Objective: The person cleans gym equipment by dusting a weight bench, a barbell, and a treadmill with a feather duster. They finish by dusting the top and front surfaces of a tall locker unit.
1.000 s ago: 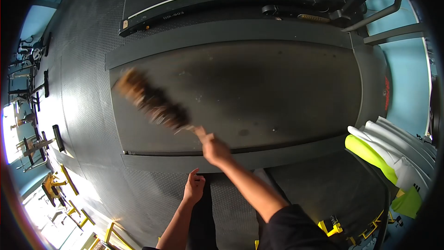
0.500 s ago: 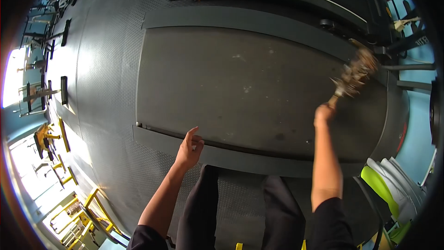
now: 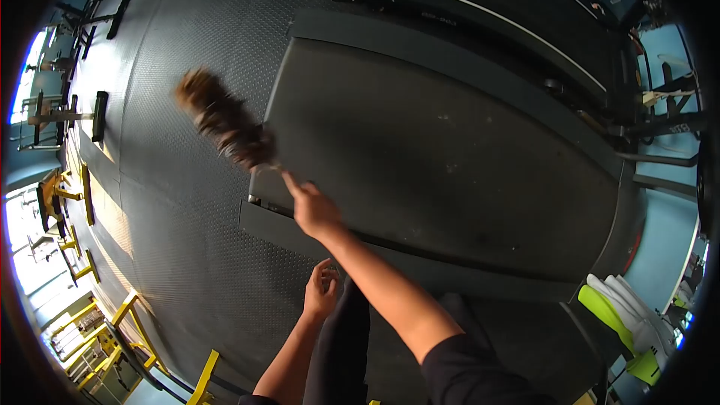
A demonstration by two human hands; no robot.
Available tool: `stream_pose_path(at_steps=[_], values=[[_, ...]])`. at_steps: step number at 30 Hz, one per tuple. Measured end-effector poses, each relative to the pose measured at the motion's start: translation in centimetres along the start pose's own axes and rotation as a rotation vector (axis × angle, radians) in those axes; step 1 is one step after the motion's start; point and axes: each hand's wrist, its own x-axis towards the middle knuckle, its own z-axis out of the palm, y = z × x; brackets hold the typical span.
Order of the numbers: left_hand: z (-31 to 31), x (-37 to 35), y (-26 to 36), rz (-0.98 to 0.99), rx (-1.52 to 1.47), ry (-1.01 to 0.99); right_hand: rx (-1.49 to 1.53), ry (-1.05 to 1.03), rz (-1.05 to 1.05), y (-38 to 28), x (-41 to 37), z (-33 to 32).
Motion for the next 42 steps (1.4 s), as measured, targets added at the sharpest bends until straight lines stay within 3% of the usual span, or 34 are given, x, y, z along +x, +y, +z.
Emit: stream_pose_path(at_steps=[2,3,4,7,8,9,11,13,15,17,19,23,25,27,28,31,33,35,39,42], values=[[-0.8,-0.2,-1.8,-0.03,-0.021,-0.005,-0.044,0.346,-0.075,5.0,-2.0,0.0],[-1.4,-0.1,-1.5,-0.034,-0.039,0.006,-0.04,0.476,-0.003,5.6,-2.3,-2.5],[-2.0,0.1,-0.8,-0.042,-0.064,-0.022,-0.04,0.524,0.16,7.3,-2.5,-4.2],[-3.7,1.8,-0.8,-0.027,-0.094,-0.056,-0.047,0.735,0.329,12.5,0.8,-8.5],[-4.2,2.4,-1.0,-0.004,-0.09,-0.068,-0.112,0.721,0.456,13.1,2.5,-9.4],[-4.7,3.0,-1.1,-0.011,-0.097,-0.063,-0.115,0.711,0.454,12.9,4.5,-9.2],[-5.6,4.4,-1.1,0.042,-0.051,-0.08,-0.149,0.491,0.522,12.4,8.1,-8.2],[-6.6,5.1,0.2,0.035,-0.057,-0.072,-0.188,0.123,0.381,6.7,11.0,-7.2],[-7.4,5.4,0.2,0.031,-0.046,-0.058,-0.294,-0.045,0.045,4.2,13.2,-3.3],[-7.6,5.8,-0.5,0.075,-0.026,-0.057,-0.33,-0.278,-0.055,3.4,13.3,2.2],[-7.8,5.7,-0.7,0.072,-0.006,-0.071,-0.364,-0.382,-0.216,0.6,9.3,3.4],[-7.4,5.2,-2.7,0.085,0.05,-0.058,-0.051,0.048,-0.116,2.4,-3.4,6.8],[-7.8,4.5,-0.1,0.008,0.054,-0.094,0.057,0.203,0.051,4.5,-10.5,6.1],[-6.9,4.2,-0.3,0.081,0.08,-0.131,-0.022,0.405,0.217,6.3,-16.6,3.1],[-6.1,4.2,-0.3,-0.041,0.058,-0.169,-0.061,0.474,0.288,7.8,-19.6,1.4],[-3.6,4.6,-0.1,0.12,0.214,-0.266,-0.101,0.604,0.565,12.1,-27.2,-3.2],[-1.5,4.6,-0.5,0.078,0.302,-0.366,-0.147,0.734,0.673,13.8,-30.9,-7.5],[0.8,4.6,1.9,0.076,0.365,-0.419,-0.233,0.925,0.609,16.5,-33.3,-12.1],[6.9,4.2,5.8,0.175,0.453,-0.471,-0.26,1.092,0.903,24.9,-38.2,-20.5],[11.8,3.5,8.4,0.204,0.503,-0.463,-0.346,1.217,0.898,31.0,-42.3,-26.9]])
